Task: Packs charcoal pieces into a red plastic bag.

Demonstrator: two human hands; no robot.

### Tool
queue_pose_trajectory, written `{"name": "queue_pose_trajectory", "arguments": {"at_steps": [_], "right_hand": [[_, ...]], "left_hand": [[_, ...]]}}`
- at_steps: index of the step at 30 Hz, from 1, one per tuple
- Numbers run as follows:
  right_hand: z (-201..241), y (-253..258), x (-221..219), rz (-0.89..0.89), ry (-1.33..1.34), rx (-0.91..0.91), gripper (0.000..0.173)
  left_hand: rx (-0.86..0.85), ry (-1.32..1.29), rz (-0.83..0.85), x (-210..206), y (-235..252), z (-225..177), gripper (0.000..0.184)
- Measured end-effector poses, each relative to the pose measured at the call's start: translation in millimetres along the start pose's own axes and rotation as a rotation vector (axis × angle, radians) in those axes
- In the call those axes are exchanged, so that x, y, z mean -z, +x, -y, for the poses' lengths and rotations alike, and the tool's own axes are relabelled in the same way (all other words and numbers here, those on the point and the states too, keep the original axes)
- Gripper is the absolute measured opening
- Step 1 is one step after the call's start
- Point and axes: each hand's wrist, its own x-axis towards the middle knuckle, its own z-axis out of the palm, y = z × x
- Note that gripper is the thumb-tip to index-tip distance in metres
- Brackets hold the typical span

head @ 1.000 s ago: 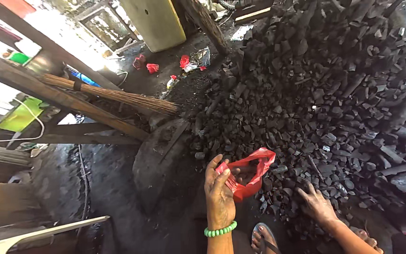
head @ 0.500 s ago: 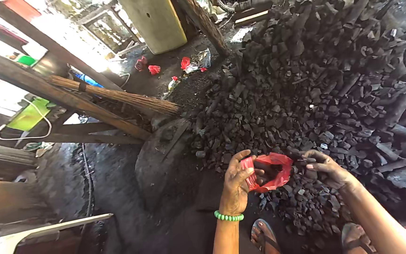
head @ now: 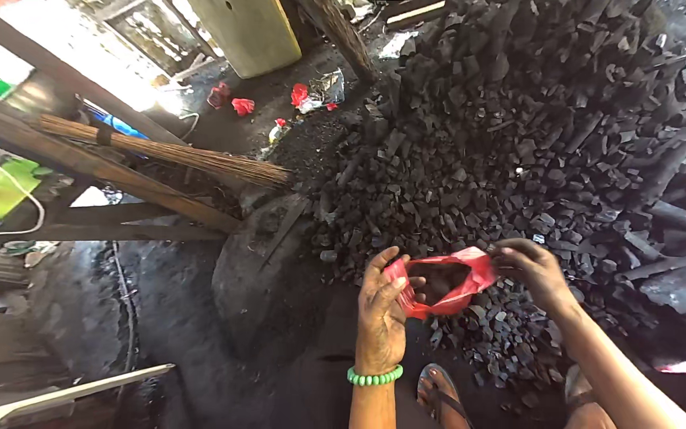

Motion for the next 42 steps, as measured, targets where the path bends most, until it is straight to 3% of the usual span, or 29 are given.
{"name": "queue_pose_trajectory", "arguments": {"at_steps": [2,3,5,8,10,14,17,25,34,39,42], "right_hand": [[-54,-12,45,-0.341,-0.230,-0.217,0.032],[-80,-23,59,-0.412,-0.380,-0.351,0.045],[-109,-45,56,-0.392,-0.577,-0.551,0.068],[-118,-47,15,-0.317,-0.735,-0.685,0.097],[-122,-44,-2,-0.297,-0.800,-0.730,0.105],[-123,-55,-11,-0.077,-0.784,-0.518,0.104],[-116,-57,-36,0.090,-0.900,-0.500,0.111],[-108,-20,-66,0.237,-1.049,-0.612,0.101],[-119,-41,-48,0.418,-1.139,-0.480,0.089],[-122,-36,-55,0.338,-1.110,-0.591,0.100],[-128,-35,-47,0.372,-1.120,-0.526,0.085]], "left_hand": [[-0.044,0.003,-0.018,0,-1,-3,0.050],[-0.058,0.010,-0.024,1,-2,-3,0.050],[-0.070,0.025,-0.033,2,-3,-3,0.049],[-0.080,0.072,-0.068,4,-4,-2,0.048],[-0.099,0.063,-0.089,7,-4,-3,0.050],[-0.137,0.027,-0.095,15,-3,-7,0.047],[-0.138,-0.018,-0.103,18,-3,-8,0.048],[-0.083,-0.033,-0.152,18,0,-7,0.050],[-0.099,-0.023,-0.124,23,1,-5,0.050],[-0.089,-0.010,-0.142,22,1,-4,0.049],[-0.078,-0.020,-0.164,21,3,-4,0.048]]}}
